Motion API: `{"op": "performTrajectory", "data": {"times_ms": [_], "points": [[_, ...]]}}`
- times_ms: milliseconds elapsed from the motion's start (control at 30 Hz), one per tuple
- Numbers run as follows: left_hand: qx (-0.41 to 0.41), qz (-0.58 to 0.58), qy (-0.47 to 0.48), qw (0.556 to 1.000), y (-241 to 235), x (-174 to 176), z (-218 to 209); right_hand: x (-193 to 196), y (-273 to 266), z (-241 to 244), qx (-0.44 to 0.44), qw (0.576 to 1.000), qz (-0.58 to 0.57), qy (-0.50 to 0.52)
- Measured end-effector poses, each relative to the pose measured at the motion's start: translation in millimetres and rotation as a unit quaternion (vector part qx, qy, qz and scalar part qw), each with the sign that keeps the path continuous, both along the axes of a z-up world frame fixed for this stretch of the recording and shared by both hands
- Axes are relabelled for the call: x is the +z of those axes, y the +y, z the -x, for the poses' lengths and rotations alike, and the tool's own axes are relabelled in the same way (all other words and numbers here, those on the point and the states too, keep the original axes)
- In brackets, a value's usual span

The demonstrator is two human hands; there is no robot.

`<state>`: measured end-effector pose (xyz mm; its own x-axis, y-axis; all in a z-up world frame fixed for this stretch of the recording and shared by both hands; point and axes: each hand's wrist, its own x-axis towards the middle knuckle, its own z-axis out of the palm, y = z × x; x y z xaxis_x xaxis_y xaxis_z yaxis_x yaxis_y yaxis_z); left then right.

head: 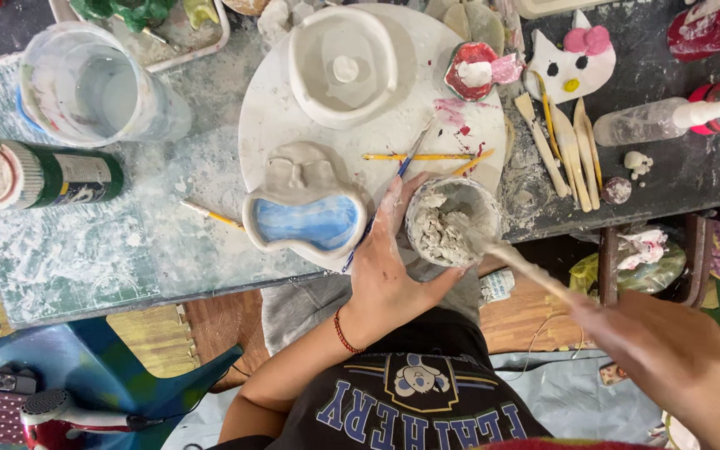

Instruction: The person mixes a grey clay-like substance in a small container using a wooden stick. They then unwrap a small green clay piece and begin to shape it with their hands.

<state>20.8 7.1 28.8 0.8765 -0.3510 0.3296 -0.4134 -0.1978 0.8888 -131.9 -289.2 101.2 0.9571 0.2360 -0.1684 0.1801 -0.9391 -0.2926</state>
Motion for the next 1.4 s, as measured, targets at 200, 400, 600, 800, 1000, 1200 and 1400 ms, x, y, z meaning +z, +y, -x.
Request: {"op": "performTrajectory", "data": {"times_ms": [200, 400, 600, 800, 1000, 1200, 1400], "points": [[0.011, -0.025, 0.030, 0.999, 0.7, 4.1, 2.1, 13.1, 15.7, -36.8, -0.198, 0.958, -0.194, 0.068], [0.019, -0.012, -0.005, 1.000, -2.6, 4.5, 0.7, 34.6, 45.7, -119.2, -0.097, 0.952, -0.268, 0.110], [0.016, -0.022, -0.022, 0.999, -3.5, -1.0, 3.1, 74.2, 86.8, -166.6, -0.018, 0.968, 0.172, 0.180], [0.020, -0.005, -0.017, 1.000, -4.6, -3.0, 3.4, 70.7, 107.6, -166.9, 0.056, 0.988, 0.135, 0.043], [0.025, -0.032, -0.008, 0.999, -7.0, -3.3, 4.5, 56.3, 84.7, -150.2, 0.055, 0.978, 0.200, 0.032], [0.027, -0.023, -0.024, 0.999, -3.8, -2.3, 2.9, 46.8, 78.5, -116.2, 0.165, 0.964, 0.191, -0.081], [0.025, -0.028, -0.008, 0.999, -5.0, -3.6, 4.3, 49.9, 65.7, -92.2, 0.131, 0.976, 0.156, -0.073]]}}
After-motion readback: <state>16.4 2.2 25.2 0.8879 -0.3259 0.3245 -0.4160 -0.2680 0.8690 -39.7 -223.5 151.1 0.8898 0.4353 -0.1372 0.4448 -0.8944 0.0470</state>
